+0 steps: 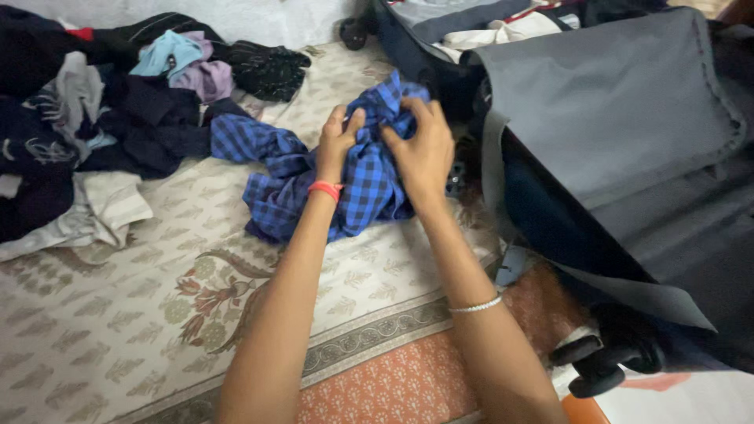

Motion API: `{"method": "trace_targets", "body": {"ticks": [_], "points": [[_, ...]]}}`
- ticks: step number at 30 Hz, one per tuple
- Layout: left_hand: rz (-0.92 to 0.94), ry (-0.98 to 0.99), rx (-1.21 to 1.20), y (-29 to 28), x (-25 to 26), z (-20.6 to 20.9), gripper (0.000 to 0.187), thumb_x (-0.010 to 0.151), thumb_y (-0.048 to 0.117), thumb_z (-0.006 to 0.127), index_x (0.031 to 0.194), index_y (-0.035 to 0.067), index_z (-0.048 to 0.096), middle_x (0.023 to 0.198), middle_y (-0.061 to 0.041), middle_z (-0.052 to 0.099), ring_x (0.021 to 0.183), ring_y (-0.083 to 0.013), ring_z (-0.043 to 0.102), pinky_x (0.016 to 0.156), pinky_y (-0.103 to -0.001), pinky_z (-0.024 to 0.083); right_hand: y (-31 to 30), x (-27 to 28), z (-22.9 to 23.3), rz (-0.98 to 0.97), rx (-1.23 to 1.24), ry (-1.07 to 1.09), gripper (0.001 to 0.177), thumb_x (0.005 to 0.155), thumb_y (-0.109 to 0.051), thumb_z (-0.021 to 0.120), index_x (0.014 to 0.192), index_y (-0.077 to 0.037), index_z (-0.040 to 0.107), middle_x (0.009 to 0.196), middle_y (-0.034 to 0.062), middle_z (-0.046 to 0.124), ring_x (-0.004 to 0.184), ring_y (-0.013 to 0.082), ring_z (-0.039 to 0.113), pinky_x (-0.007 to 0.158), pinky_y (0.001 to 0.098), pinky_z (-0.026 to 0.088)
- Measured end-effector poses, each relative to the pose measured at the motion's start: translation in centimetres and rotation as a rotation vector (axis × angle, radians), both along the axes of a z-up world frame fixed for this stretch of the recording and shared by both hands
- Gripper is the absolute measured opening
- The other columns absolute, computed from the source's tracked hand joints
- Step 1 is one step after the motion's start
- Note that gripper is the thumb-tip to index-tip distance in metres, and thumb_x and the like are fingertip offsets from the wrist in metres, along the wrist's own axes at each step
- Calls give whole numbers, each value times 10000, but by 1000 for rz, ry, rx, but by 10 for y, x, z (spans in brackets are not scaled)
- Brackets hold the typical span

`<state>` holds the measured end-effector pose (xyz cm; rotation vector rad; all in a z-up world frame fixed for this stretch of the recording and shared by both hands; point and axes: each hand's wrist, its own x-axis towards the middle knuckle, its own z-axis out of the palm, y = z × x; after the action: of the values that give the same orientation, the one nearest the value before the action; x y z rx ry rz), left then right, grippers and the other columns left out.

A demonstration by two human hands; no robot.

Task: The person folds a gray and red shirt and a blue checkered shirt on a bed and places the gray shirt into a suitcase.

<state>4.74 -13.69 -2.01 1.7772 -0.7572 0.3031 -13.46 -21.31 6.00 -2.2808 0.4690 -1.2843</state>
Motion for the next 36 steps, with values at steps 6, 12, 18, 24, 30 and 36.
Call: {"method": "trace_targets", "body": {"ticks": [6,12,18,24,30,36], "points": [[-225,126,-219,-69,-11,-44,446,986,470,680,953,25,665,790,-80,632,719,-147,525,690,-319,486,-9,-48,20,-131,-175,59,616,801,-215,869,1347,-109,603,1141,139,607,1033,384,645,802,464,528],[-103,-66,-323,-28,-44,-2,399,952,407,764,952,13,699,852,-127,707,755,-228,631,712,-369,515,1,-58,23,-93,-415,-151,735,756,-152,867,1405,-91,527,1336,188,534,1201,409,554,980,456,504],[-26,-17,77,0,-52,84,455,941,488,721,921,35,694,794,-130,704,706,-282,642,659,-396,492,6,-50,19,48,-431,-47,353,867,-154,849,1186,-126,701,1133,98,619,1077,321,612,916,428,526],[-265,97,108,-15,-18,84,554,927,537,759,958,-16,731,855,-121,735,795,-191,665,750,-372,514,-3,-35,7,18,-297,-24,365,769,-274,861,1024,-70,697,956,124,643,926,351,636,799,448,524],[-713,373,188,7,-22,103,565,807,372,827,1226,34,655,1167,-26,723,1123,-118,645,998,-253,469,-22,-31,-4,40,-137,-53,118,924,-120,712,998,-29,702,937,157,674,904,345,661,792,447,526],[-598,382,447,17,-16,113,444,808,287,766,1158,17,726,1101,-37,752,1054,-122,651,954,-255,473,-27,-28,-4,62,-33,-200,93,992,-74,641,1036,1,675,948,177,647,847,335,657,757,410,516]]}}
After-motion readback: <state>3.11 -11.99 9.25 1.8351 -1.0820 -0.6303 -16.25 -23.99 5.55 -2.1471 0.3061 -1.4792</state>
